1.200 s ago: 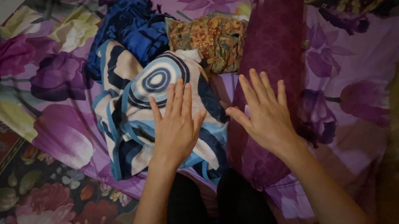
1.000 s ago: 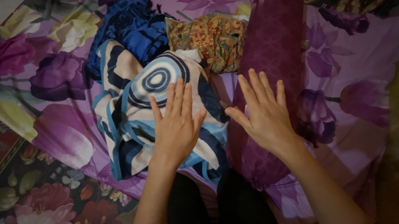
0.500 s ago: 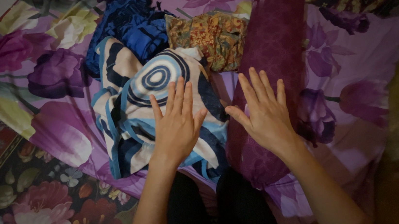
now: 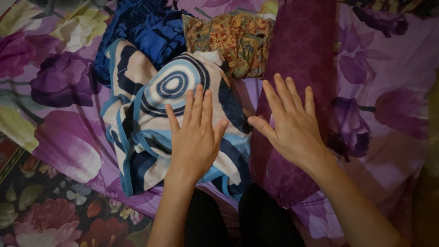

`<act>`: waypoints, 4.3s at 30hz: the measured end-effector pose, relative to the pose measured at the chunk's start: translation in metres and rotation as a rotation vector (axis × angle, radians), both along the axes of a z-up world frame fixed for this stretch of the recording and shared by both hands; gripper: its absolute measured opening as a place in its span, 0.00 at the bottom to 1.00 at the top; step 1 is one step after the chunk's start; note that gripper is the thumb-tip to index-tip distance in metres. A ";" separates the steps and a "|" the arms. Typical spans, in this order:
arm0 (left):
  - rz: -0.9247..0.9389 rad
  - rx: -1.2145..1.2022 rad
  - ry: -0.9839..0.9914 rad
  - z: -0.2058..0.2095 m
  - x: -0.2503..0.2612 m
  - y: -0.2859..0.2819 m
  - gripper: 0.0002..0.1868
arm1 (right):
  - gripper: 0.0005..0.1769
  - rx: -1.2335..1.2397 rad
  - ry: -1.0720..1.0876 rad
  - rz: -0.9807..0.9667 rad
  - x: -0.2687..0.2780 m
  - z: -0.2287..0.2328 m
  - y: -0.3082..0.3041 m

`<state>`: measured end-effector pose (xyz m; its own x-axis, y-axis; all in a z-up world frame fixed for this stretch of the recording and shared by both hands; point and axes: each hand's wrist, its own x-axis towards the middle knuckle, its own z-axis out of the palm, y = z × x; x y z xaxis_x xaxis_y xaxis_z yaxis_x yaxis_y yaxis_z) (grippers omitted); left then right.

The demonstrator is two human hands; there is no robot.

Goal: The person removes a patterned blanket, a floral cloth, a purple pillow, and a blue cloth from the bed and places them on the floor. Then, the person smooths and tucks the floral bedsheet around the mattress corners to make the bed.

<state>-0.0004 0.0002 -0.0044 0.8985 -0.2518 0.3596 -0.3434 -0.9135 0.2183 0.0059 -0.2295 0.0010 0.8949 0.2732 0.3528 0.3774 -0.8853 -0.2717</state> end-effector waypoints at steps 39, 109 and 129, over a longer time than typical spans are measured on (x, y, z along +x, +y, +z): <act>0.079 -0.105 0.133 -0.107 0.033 0.022 0.37 | 0.28 0.326 0.024 0.097 0.043 -0.097 0.028; 0.640 -1.392 0.167 -0.220 -0.176 0.161 0.32 | 0.55 0.115 -0.060 0.220 0.079 -0.220 0.203; 0.824 -1.411 0.043 -0.216 -0.227 0.218 0.28 | 0.37 0.463 0.539 0.998 -0.096 -0.246 0.395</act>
<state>-0.2273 0.2184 -0.2201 0.6311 0.7607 -0.1518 0.1362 0.0840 0.9871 -0.0901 0.1652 -0.2448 0.4258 0.8702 0.2479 0.5771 -0.0501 -0.8152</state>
